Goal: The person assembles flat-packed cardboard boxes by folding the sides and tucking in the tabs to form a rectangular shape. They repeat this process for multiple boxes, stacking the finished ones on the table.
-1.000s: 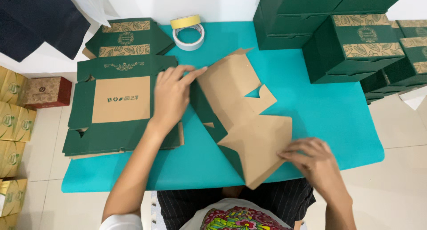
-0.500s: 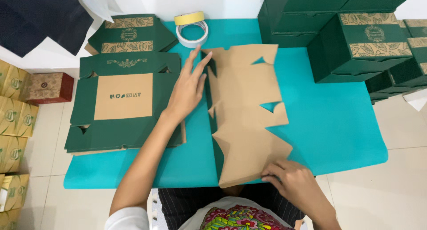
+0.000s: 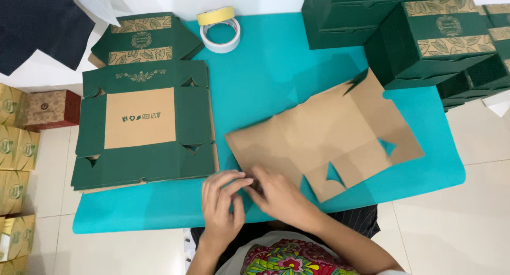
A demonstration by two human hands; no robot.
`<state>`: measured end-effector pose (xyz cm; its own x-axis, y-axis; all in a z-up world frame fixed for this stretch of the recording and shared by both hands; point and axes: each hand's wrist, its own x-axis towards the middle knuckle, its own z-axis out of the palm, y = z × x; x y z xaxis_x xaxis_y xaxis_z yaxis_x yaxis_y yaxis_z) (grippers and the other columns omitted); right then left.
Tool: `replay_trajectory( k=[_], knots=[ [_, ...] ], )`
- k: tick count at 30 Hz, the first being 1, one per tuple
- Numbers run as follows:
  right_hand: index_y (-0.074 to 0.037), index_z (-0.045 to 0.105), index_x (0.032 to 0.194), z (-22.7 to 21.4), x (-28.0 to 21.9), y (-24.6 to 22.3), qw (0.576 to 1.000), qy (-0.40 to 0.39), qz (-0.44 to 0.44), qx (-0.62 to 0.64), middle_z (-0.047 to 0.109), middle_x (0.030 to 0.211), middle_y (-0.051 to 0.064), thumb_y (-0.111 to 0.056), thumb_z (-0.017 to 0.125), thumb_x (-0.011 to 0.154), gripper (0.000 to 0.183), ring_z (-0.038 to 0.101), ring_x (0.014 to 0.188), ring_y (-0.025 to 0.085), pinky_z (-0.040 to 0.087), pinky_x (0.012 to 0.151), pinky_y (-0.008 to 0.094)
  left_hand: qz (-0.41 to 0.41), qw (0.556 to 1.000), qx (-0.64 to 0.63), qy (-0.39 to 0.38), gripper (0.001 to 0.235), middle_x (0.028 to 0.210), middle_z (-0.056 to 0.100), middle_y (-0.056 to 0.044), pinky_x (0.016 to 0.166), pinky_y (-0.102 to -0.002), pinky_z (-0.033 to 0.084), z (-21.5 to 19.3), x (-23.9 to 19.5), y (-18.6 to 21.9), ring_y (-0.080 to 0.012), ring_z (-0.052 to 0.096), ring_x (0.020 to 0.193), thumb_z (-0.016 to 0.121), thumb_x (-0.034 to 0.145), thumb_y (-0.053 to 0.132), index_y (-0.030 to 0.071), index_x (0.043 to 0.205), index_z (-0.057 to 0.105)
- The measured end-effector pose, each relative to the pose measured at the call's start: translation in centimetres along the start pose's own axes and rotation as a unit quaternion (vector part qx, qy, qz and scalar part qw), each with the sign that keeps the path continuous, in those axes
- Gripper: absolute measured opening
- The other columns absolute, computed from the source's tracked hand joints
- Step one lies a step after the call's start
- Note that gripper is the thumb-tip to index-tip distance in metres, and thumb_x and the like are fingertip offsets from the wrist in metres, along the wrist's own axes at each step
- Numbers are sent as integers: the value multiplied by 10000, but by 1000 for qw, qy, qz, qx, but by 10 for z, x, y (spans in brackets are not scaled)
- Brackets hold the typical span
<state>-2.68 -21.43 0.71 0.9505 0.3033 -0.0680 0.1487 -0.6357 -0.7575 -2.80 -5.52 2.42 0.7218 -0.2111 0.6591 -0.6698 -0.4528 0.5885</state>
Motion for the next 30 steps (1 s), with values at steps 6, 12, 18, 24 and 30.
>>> replay_trajectory(
  k=[6,12,18,24,30],
  knots=[
    [-52,503,1165,-5,24,-21,997,8,-45,64,679,1059,142,-177,461,1004,208,693,936,336,523,725,430,-7,989,129,-74,530,1402,545,-99,1111,-471,375,2,-28,-28,-280,518,1349,357,888,-113,54,1382,454],
    [-55,560,1253,-45,-2,-7,995,-10,-102,5,603,1242,116,-254,517,990,332,587,1170,260,421,1022,361,64,947,182,-257,754,1440,510,-35,1092,-473,243,-13,-5,-15,-200,439,1392,559,723,128,148,1465,427],
    [-153,516,1378,-83,-26,42,994,-29,-83,-62,476,1418,81,-380,837,740,749,468,1336,244,369,1090,397,139,922,265,-246,463,1216,626,-33,1036,-444,357,-5,-7,-48,-193,570,1151,611,918,320,142,1343,568],
    [-121,683,1158,-72,-8,18,997,57,-16,-59,683,1131,73,-270,731,871,327,638,1139,315,492,982,485,77,950,246,-176,91,857,639,83,1016,-375,413,1,-5,-82,-112,646,944,600,967,246,240,976,691],
    [-162,732,1034,-42,11,31,990,112,-9,-84,702,865,17,-213,707,897,148,696,906,229,558,838,382,27,952,260,-161,136,756,596,28,900,-339,468,7,-3,-83,-146,646,833,625,962,291,168,915,658]
  ],
)
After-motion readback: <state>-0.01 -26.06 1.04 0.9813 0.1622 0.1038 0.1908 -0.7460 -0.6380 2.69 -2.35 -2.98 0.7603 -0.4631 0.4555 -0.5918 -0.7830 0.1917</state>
